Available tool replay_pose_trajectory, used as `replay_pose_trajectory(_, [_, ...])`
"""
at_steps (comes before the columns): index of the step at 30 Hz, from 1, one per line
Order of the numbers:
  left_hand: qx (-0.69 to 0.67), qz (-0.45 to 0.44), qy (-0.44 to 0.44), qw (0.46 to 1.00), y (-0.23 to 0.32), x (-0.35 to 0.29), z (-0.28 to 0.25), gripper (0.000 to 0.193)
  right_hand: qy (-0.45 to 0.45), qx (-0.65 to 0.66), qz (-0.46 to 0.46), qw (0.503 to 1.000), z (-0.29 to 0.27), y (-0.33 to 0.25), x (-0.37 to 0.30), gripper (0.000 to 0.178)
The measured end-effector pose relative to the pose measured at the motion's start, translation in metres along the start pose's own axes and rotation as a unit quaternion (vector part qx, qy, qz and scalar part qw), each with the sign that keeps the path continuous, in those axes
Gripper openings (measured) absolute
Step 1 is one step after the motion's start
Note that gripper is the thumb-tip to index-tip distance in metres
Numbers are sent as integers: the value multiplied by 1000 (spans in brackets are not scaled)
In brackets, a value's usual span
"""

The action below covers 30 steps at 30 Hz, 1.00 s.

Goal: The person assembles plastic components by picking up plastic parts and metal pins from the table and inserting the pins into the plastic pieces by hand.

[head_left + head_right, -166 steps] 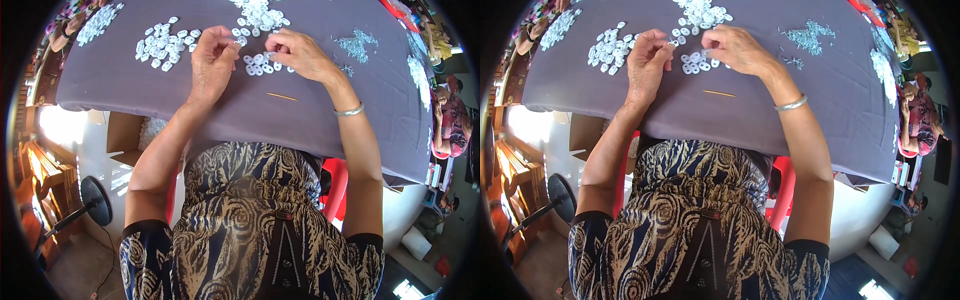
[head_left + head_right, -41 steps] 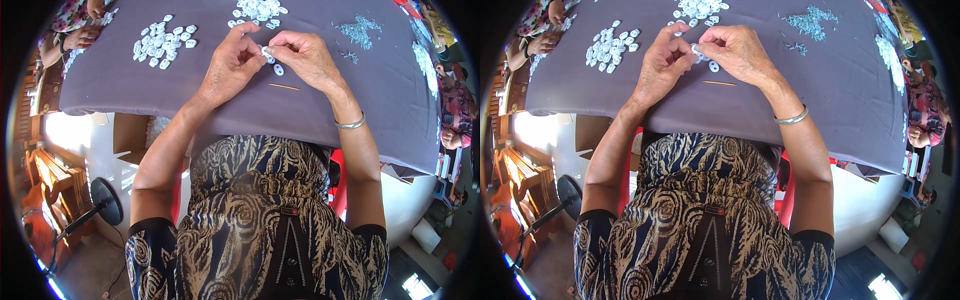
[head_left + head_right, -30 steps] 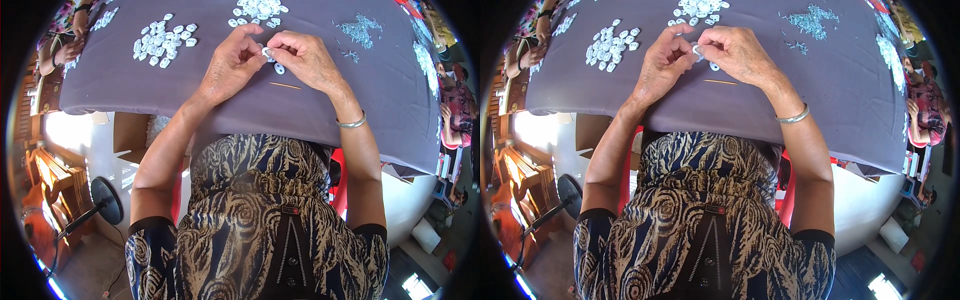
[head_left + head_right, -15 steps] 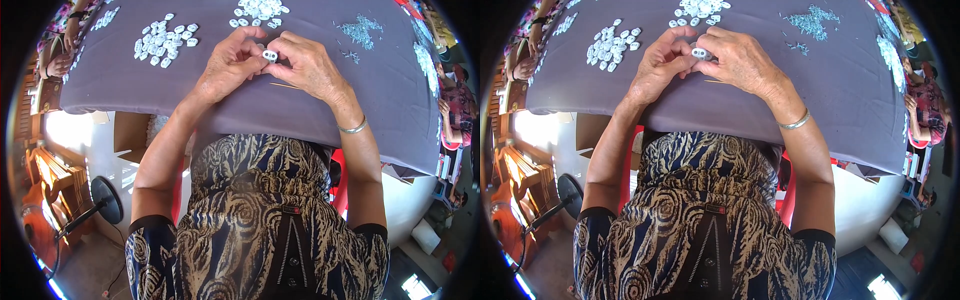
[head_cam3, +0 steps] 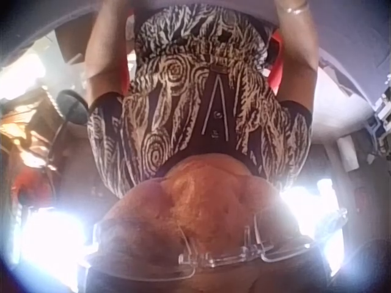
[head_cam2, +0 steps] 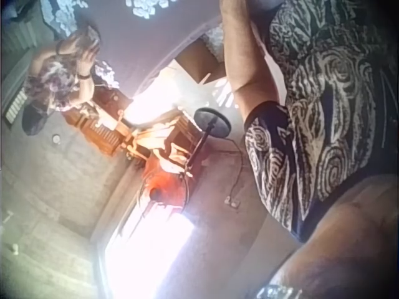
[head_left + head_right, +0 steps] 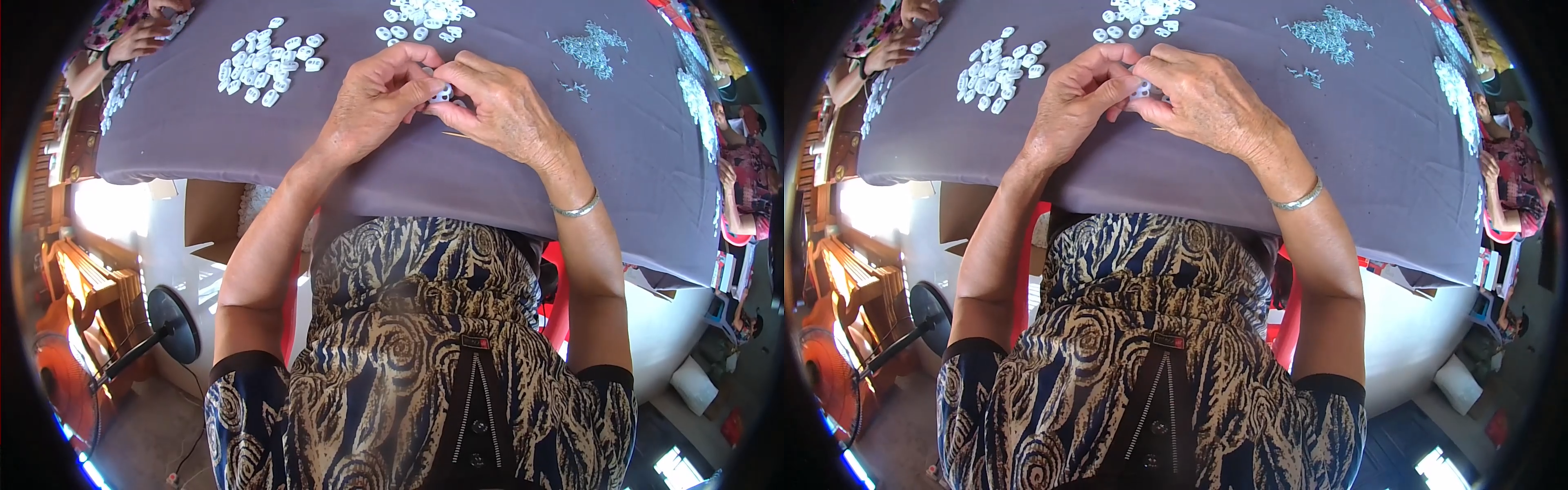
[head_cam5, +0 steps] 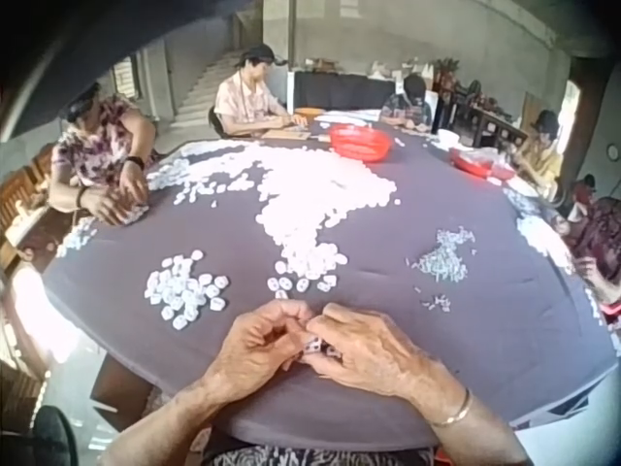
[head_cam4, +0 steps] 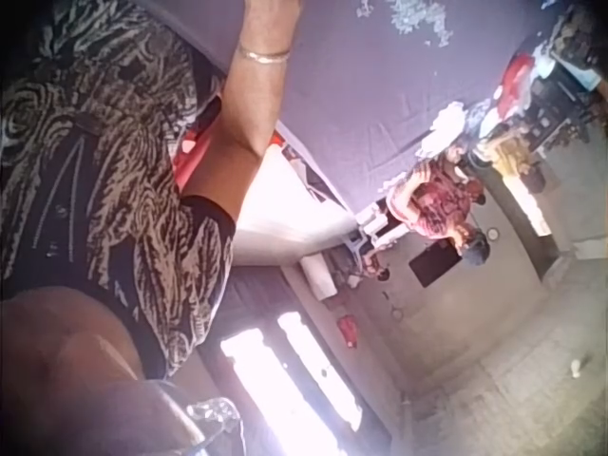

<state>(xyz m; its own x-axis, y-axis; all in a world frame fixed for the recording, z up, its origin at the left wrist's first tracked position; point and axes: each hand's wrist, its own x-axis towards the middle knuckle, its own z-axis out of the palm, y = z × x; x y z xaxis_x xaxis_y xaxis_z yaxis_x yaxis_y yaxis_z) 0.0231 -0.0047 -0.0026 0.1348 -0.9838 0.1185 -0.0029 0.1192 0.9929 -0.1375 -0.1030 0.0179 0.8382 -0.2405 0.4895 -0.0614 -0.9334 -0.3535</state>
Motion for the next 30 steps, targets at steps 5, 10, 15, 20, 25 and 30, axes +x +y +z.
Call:
replay_pose_trajectory(5, [14, 8, 11, 1000, -1, -1, 3, 27, -23, -29, 3, 999, 6, 4, -5, 25])
replay_pose_trajectory(10, [-11, -52, -8, 999, 2, -2, 4, 30, -36, -44, 3, 998, 13, 5, -10, 22])
replay_pose_trajectory(15, [-29, -35, -14, 999, 2, -5, 7, 32, -80, -9, 22, 997, 15, 6, -13, 21])
replay_pose_trajectory(20, [-47, -55, -56, 996, 5, -5, 3, 33, -80, -3, 17, 997, 17, 4, -17, 20])
replay_pose_trajectory(25, [-58, -66, -94, 992, 18, -7, 1, 34, -71, 0, 7, 997, 14, -4, -18, 19])
replay_pose_trajectory(30, [-53, -76, -111, 990, 17, -4, -4, 34, -40, 1, -17, 999, 19, -1, -17, 21])
